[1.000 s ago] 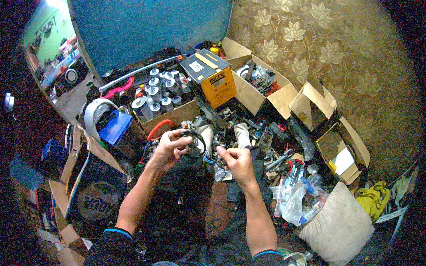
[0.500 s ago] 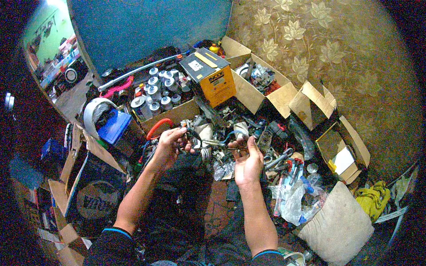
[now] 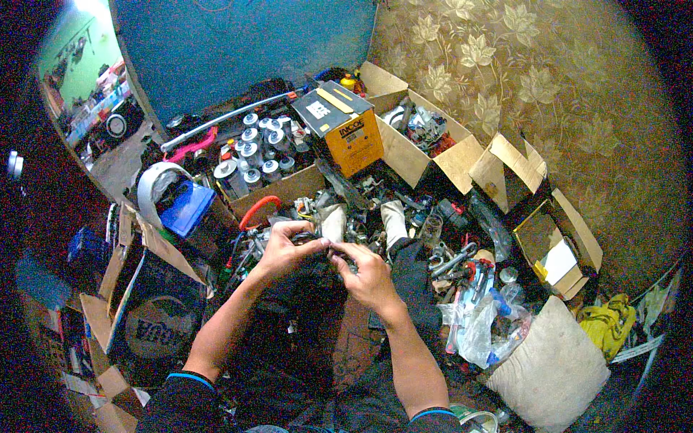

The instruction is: The person sits on the floor in a cluttered room and manipulates a bundle of wires, stripping insulation and twisting strands. They then pick up a power drill and a small black object, inspecting them briefly before placing them back down.

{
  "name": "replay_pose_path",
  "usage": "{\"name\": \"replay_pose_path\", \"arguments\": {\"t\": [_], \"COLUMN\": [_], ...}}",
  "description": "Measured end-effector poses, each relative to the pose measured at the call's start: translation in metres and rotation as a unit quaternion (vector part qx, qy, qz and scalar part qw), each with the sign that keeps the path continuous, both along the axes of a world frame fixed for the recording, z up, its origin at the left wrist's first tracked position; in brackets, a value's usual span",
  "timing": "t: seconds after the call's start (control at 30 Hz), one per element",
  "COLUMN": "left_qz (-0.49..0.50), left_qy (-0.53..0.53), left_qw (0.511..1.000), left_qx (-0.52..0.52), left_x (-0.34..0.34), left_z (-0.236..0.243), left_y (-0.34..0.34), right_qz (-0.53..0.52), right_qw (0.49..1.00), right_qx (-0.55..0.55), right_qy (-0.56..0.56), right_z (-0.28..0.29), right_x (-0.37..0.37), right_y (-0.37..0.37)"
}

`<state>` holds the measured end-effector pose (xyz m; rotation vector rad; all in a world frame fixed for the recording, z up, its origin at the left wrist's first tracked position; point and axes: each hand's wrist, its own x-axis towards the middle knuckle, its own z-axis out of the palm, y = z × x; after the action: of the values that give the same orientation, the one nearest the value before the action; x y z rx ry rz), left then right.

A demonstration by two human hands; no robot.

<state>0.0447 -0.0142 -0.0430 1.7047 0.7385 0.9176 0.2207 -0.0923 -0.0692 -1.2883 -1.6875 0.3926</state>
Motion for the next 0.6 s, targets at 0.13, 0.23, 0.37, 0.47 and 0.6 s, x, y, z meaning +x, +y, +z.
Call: {"name": "replay_pose_path", "arguments": {"t": [0.13, 0.23, 0.37, 0.47, 0.6], "left_qz": [0.065, 0.113, 0.094, 0.07, 0.081], "left_qy": [0.026, 0.04, 0.075, 0.078, 0.046], "left_qw": [0.996, 0.993, 0.993, 0.993, 0.995], "left_qx": [0.054, 0.024, 0.013, 0.061, 0.046], "left_x": [0.001, 0.001, 0.001, 0.002, 0.001], "left_z": [0.001, 0.0, 0.003, -0.01, -0.011], "left_y": [-0.002, -0.003, -0.008, -0.003, 0.002], "right_qz": [0.009, 0.014, 0.072, 0.108, 0.094], "right_qw": [0.994, 0.991, 0.981, 0.968, 0.977], "right_qx": [-0.099, -0.129, -0.174, -0.222, -0.185], "right_qy": [0.033, -0.003, -0.054, -0.039, 0.049], "right_z": [0.001, 0.007, -0.003, -0.003, -0.002], "right_x": [0.001, 0.003, 0.007, 0.012, 0.012], "right_y": [-0.002, -0.005, -0.003, -0.002, -0.003]}}
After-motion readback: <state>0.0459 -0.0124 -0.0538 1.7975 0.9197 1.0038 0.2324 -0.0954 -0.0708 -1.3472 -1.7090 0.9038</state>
